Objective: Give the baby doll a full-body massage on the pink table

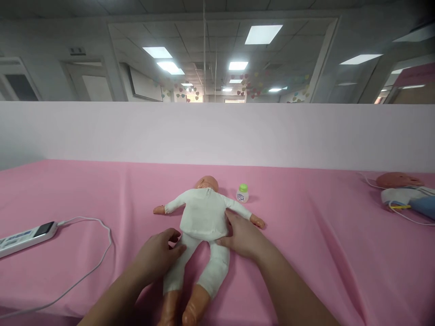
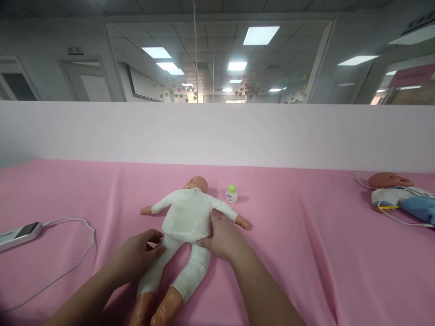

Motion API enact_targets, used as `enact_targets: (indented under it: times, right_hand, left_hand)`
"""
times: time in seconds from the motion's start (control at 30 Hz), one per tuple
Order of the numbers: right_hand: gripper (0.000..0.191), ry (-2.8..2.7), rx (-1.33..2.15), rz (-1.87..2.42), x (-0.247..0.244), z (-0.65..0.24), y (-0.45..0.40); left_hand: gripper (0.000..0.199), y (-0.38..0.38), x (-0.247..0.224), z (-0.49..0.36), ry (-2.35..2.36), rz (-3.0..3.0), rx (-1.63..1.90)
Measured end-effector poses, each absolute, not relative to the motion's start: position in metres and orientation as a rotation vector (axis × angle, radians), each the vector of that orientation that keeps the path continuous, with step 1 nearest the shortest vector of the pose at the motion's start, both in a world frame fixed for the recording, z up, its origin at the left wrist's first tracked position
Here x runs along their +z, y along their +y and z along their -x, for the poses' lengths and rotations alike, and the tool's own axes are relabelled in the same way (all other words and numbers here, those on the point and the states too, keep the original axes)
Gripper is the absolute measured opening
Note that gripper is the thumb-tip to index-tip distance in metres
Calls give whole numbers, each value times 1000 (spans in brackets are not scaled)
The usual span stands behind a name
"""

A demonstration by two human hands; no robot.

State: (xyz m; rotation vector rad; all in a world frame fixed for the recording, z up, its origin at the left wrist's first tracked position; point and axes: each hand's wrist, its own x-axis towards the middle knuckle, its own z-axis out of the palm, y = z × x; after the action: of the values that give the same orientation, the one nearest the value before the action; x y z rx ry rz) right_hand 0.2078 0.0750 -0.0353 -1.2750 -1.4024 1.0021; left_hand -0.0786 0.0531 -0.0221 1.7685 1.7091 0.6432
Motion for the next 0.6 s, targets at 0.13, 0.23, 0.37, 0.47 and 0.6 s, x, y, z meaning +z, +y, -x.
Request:
enact_targets:
  times: [0.13, 0.23, 0.37, 0.47, 0.6]
  right_hand:
    - [77, -1737, 787, 1367, -31, -188, 45]
    - [85, -1917, 778, 1309, -38, -175, 25]
    - [94, -2053, 802, 1377, -53, -169, 13]
    - [90, -2104, 797, 1417, -57, -170, 12]
    - [89, -2198, 764, 1510, -49, -172, 12]
  left_hand:
    - [51, 42, -21, 75, 1754, -2081, 792]
    - [56, 35, -24, 63, 1446, -2408, 754]
    - [52, 34, -30, 48, 1236, -2554, 461]
    - [52, 37, -31, 45, 1250, -2555, 382]
    - [57, 40, -26, 47, 1280, -2596, 370]
